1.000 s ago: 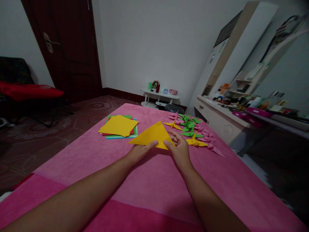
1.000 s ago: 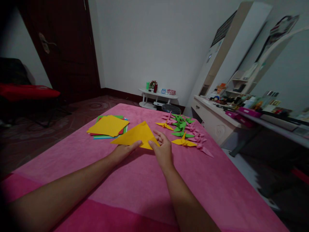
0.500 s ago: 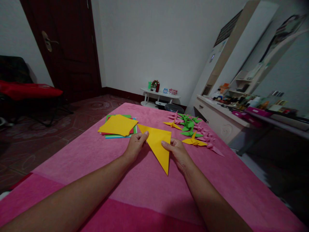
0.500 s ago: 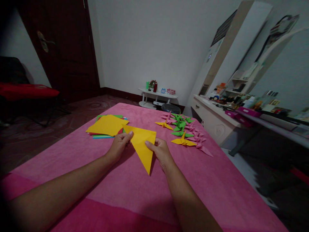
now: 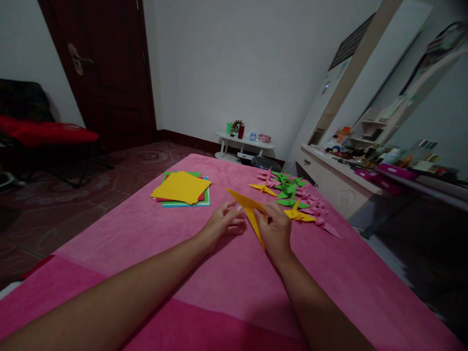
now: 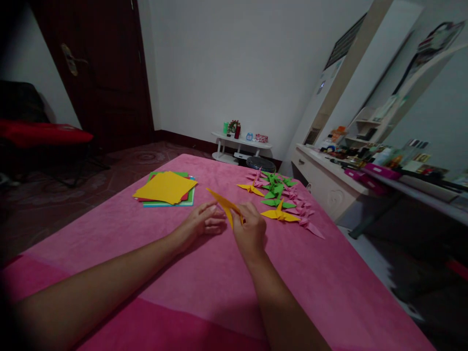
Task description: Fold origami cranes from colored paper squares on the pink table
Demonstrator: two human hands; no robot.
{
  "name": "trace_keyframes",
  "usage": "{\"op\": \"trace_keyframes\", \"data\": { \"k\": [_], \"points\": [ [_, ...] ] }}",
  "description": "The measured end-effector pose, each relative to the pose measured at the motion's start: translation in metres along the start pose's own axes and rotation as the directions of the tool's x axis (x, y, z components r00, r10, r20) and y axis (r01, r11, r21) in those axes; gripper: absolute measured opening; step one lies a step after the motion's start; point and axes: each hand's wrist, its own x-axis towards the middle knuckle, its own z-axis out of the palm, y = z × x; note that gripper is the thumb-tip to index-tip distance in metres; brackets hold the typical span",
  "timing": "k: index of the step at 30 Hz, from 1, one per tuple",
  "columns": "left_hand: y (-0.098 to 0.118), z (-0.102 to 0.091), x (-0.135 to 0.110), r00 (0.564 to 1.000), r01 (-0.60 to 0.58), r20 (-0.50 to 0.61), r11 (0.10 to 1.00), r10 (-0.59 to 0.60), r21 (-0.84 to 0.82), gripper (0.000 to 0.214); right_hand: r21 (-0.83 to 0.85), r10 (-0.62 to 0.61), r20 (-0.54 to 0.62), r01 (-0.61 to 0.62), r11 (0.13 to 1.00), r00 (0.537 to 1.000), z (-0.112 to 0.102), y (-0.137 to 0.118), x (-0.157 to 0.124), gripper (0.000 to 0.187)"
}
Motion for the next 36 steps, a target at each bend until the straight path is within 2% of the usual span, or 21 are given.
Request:
{"op": "trace_keyframes", "data": {
  "k": [2, 6, 11, 17, 25, 36],
  "points": [
    [-0.0028, 0.0051, -0.0024, 0.995, 0.038, 0.093, 0.996, -0.03, -0.085, 0.037, -0.009, -0.055, 0.056, 0.055, 0.998, 0.997, 0.003, -0.0015, -0.0042, 0.021],
    [-0.0022, 0.0021, -0.0027, 0.983, 0.002, 0.179, 0.983, 0.031, -0.182, 0.033, -0.027, -0.111, 0.112, 0.115, 0.993, 0.987, 0.0079, -0.0027, -0.0093, 0.035],
    [0.0017, -0.0024, -0.0028, 0.985, 0.027, 0.172, 0.973, 0.014, -0.231, 0.033, -0.067, -0.176, 0.119, 0.185, 0.98, 0.977, 0.0069, -0.0058, -0.0088, 0.039],
    [0.0018, -0.0032, -0.003, 0.986, 0.073, 0.166, 0.956, -0.026, -0.283, 0.027, -0.044, -0.2, 0.1, 0.205, 0.978, 0.975, 0.0066, -0.0065, -0.008, 0.041],
    [0.0036, -0.0036, -0.0064, 0.982, 0.076, 0.188, 0.948, -0.018, -0.31, 0.028, -0.017, -0.172, 0.082, 0.174, 0.985, 0.982, 0.006, -0.0046, -0.0077, 0.036],
    [0.0051, -0.0037, -0.008, 0.967, 0.028, 0.252, 0.971, 0.034, -0.236, 0.027, 0.028, -0.145, 0.068, 0.144, 0.989, 0.987, 0.0051, -0.0068, -0.0081, 0.034]
  ]
}}
